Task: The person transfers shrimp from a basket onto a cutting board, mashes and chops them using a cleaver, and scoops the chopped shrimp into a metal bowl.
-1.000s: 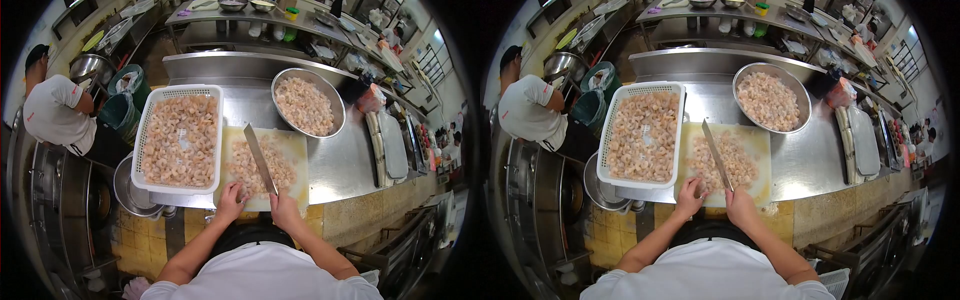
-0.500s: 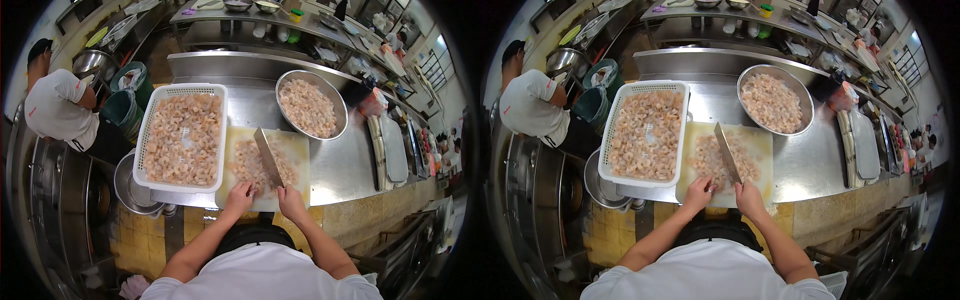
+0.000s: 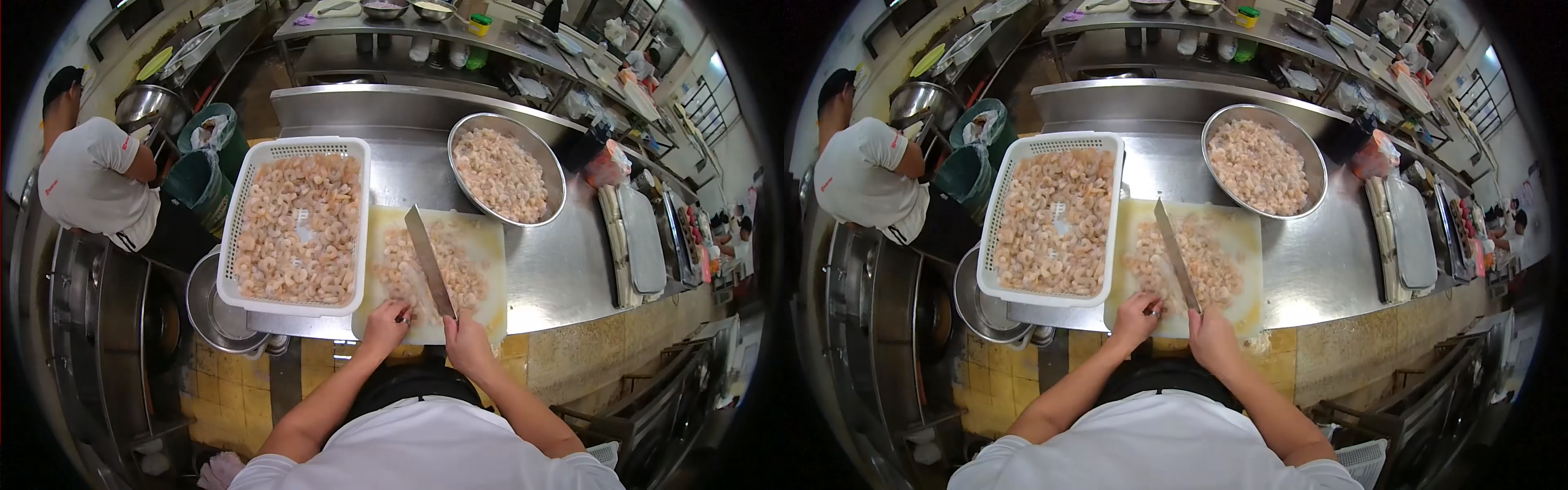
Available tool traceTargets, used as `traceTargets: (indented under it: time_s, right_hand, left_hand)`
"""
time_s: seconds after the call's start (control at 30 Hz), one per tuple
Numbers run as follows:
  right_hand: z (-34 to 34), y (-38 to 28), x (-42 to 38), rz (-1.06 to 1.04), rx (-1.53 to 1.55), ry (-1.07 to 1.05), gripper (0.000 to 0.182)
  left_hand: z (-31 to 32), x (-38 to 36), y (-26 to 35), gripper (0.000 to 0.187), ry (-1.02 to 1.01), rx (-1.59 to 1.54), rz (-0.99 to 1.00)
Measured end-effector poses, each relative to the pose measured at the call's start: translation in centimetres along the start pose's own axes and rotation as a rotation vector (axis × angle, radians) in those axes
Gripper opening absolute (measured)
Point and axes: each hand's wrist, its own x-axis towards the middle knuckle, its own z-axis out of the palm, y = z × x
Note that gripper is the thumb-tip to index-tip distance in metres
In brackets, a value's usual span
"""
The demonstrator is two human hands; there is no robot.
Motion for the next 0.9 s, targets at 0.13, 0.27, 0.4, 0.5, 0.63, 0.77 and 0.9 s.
traceTargets:
  time_s: [0.13,0.27,0.4,0.5,0.63,0.77,0.9]
  right_hand:
    - [3.9,2.9,0.3,-0.060,-0.077,0.014,0.038]
    - [1.5,1.9,1.3,-0.021,-0.084,-0.014,0.037]
    - [0.1,0.6,0.6,-0.009,-0.061,0.017,0.038]
    - [2.3,4.1,1.2,-0.032,-0.079,-0.011,0.038]
    - [-0.7,2.2,1.2,-0.018,-0.062,-0.061,0.037]
    - [-1.9,1.5,0.8,-0.019,-0.038,0.012,0.037]
    - [1.3,5.3,1.9,-0.064,-0.094,-0.008,0.036]
  left_hand:
    - [0.4,-0.4,-0.3,0.022,0.024,-0.059,-0.046]
    - [-1.0,-0.5,1.2,0.031,-0.077,-0.022,-0.046]
    - [-0.1,-0.8,1.4,0.037,-0.039,0.020,0.018]
    - [1.0,-1.2,0.3,0.039,-0.071,0.014,-0.025]
    - [1.8,-0.5,-0.2,0.035,0.009,0.028,0.070]
    - [2.1,0.7,0.9,0.029,0.020,0.030,0.091]
    - [2.6,0.8,0.5,0.019,0.047,-0.019,0.028]
